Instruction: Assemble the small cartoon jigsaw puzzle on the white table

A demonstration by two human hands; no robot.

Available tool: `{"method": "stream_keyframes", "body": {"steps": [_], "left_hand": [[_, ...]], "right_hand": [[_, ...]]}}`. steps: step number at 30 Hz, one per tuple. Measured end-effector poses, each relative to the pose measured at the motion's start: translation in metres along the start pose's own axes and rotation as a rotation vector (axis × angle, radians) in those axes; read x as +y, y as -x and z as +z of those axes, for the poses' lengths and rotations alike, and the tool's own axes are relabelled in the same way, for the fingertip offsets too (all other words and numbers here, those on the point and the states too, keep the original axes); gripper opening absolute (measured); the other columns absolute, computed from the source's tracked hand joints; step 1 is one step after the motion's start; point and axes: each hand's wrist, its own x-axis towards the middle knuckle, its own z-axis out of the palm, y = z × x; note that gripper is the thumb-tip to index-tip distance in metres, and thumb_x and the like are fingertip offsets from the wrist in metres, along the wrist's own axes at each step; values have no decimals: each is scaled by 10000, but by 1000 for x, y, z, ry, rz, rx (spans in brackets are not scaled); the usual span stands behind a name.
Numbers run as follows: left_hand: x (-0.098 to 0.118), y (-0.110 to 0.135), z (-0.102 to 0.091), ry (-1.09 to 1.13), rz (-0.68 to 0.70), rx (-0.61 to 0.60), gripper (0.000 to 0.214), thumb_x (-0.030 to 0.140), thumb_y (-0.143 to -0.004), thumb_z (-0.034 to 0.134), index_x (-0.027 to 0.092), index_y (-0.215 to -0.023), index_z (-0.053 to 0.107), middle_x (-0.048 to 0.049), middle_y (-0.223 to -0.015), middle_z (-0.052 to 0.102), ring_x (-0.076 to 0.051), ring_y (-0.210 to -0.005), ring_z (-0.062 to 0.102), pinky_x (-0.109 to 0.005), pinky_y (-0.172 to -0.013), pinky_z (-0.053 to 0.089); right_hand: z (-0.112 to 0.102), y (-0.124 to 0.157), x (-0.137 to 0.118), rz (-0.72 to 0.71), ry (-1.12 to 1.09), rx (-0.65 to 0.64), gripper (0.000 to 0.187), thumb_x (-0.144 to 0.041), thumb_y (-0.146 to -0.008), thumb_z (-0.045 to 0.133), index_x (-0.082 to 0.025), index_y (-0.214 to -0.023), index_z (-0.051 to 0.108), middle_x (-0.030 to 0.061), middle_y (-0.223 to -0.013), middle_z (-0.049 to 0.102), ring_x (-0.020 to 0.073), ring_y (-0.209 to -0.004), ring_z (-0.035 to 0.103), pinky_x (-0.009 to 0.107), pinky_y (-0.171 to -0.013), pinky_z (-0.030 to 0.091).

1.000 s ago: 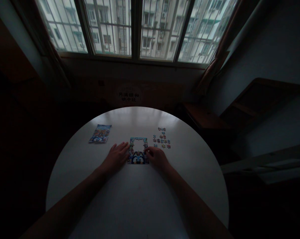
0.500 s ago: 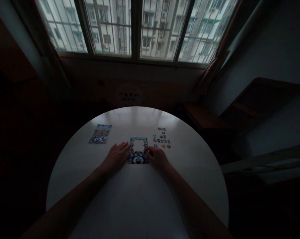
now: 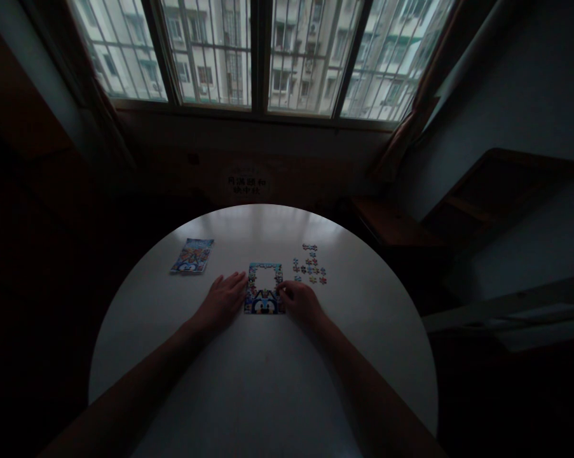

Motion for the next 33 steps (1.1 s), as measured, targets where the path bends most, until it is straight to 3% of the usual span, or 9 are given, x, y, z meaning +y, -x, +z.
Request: {"method": "stream_keyframes", "body": {"steps": [10,24,33], "left_hand": [[1,0,1,-28,-2,12,445,286,-954,272,233,-1374,407,-53,-1442,406,-210,-1337,336,-460,-1091,236],[-1,0,2,-43,15,2,465,297,-926,339,217,-1380,395,-64,-1450,390,-225,-1338,330,-476,-1087,230],[6,1,-5,-17,-9,-1,451,301,-947,288,219,-1373,416,-68,-1438,410,-216,-1335,338,-467,-1093,225]], "right_hand": [[2,-1,1,-8,6,16,194,-204,-794,528,-206,-890,697,27,-759,680,143,-674,578,238,-685,403],[1,-2,1,-2,7,-7,199,-214,-801,526,-207,-898,699,28,-772,687,141,-682,590,231,-678,407],[2,-1,2,-6,15,5,195,-214,-800,532,-209,-901,698,25,-768,687,140,-667,583,233,-679,406]]}}
